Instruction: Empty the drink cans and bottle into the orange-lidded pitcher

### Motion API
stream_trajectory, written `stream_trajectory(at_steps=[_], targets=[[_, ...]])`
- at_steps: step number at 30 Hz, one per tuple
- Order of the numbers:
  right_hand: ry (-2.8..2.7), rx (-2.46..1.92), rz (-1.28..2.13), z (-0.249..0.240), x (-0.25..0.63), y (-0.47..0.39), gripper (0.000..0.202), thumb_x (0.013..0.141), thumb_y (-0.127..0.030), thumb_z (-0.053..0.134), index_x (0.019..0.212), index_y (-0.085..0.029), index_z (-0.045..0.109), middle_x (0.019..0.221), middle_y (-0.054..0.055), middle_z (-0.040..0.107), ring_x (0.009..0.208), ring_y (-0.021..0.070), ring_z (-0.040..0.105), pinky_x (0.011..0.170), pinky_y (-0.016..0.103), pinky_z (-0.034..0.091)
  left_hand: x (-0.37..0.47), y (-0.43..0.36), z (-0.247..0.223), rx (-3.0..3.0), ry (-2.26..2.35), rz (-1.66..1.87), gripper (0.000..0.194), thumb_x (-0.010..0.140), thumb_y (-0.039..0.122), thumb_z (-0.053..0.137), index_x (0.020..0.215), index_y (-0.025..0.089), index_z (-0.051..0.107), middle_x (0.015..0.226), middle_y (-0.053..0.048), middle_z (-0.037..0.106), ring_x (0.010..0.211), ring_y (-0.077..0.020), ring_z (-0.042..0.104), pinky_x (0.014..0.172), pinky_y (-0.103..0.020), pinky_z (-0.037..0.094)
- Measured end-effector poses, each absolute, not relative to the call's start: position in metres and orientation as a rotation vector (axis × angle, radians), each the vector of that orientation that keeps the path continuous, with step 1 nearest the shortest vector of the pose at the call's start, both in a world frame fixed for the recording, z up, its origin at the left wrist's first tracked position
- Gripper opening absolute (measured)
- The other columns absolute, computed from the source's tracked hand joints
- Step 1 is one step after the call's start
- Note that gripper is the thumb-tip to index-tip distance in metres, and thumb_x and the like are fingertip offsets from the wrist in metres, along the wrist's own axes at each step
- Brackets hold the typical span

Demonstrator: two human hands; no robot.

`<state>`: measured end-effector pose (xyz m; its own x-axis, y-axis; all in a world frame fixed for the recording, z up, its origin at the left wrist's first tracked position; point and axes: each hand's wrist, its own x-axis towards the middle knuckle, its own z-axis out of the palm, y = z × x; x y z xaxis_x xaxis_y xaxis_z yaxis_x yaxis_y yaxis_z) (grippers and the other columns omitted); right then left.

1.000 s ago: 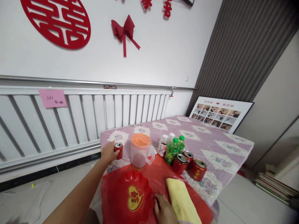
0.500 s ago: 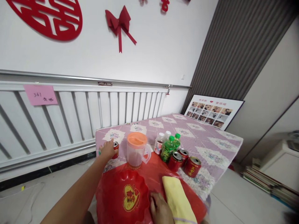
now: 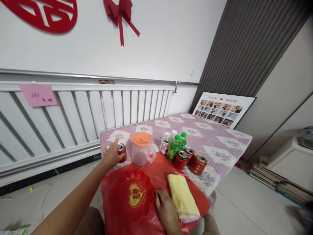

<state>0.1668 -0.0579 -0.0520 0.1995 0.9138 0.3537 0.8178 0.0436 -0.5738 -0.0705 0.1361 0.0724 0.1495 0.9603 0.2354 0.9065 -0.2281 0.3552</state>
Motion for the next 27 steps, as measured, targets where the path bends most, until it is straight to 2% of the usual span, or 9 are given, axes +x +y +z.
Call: stream_trajectory(at_steps=[2,5,10,16,21,27], targets=[[-1.632,-1.782,0.170,-0.054,0.167,-0.058,0.027,0.089,-0.019,0.040,0.087,-0.019,0.067,0.085,0.008,0.071,0.080,0.0188,0.069,0.076,0.027,0.052,-0.073,0.120,0.072,2.295,1.737,0.673,0.085,0.075,0.031,0.063,0.146,0.019,0.019,0.147,-0.013,0.042,0.134,-0.0283,0.041,0.107,-0.042,0.034],[-1.639,-1.775,0.179,-0.056,0.168,-0.058,0.026,0.089,-0.019,0.041,0.087,-0.019,0.067,0.085,0.007,0.071,0.080,0.0184,0.068,0.076,0.026,0.051,-0.072,0.091,0.065,2.282,1.546,0.726,0.086,0.072,0.029,0.065,0.146,0.017,0.023,0.147,-0.013,0.043,0.134,-0.0289,0.042,0.108,-0.040,0.035],[-1.652,-1.774,0.184,-0.057,0.168,-0.059,0.026,0.090,-0.019,0.041,0.089,-0.018,0.066,0.086,0.008,0.070,0.081,0.0189,0.067,0.077,0.026,0.050,-0.058,0.045,0.049,2.263,1.485,0.534,0.085,0.071,0.027,0.064,0.146,0.021,0.025,0.144,-0.012,0.048,0.134,-0.0284,0.041,0.112,-0.045,0.025],[-1.661,-1.771,0.184,-0.057,0.167,-0.060,0.027,0.089,-0.019,0.040,0.090,-0.017,0.067,0.087,0.009,0.070,0.082,0.0202,0.068,0.077,0.028,0.050,-0.043,0.014,0.041,2.287,1.570,0.408,0.085,0.067,0.034,0.067,0.143,0.023,0.032,0.140,-0.011,0.050,0.131,-0.0298,0.043,0.112,-0.047,0.020],[-1.654,-1.768,0.185,-0.057,0.167,-0.060,0.028,0.089,-0.019,0.039,0.090,-0.017,0.068,0.086,0.009,0.070,0.081,0.0205,0.068,0.076,0.028,0.050,-0.039,0.004,0.035,2.265,1.638,0.494,0.084,0.067,0.038,0.068,0.142,0.023,0.034,0.136,-0.011,0.052,0.127,-0.0312,0.046,0.108,-0.048,0.027],[-1.649,-1.762,0.195,-0.056,0.167,-0.059,0.028,0.089,-0.019,0.039,0.090,-0.017,0.067,0.087,0.009,0.071,0.082,0.0203,0.067,0.078,0.028,0.050,-0.041,0.001,0.023,2.097,1.575,0.734,0.085,0.065,0.029,0.070,0.141,0.018,0.033,0.142,-0.013,0.046,0.132,-0.0304,0.042,0.108,-0.047,0.033]])
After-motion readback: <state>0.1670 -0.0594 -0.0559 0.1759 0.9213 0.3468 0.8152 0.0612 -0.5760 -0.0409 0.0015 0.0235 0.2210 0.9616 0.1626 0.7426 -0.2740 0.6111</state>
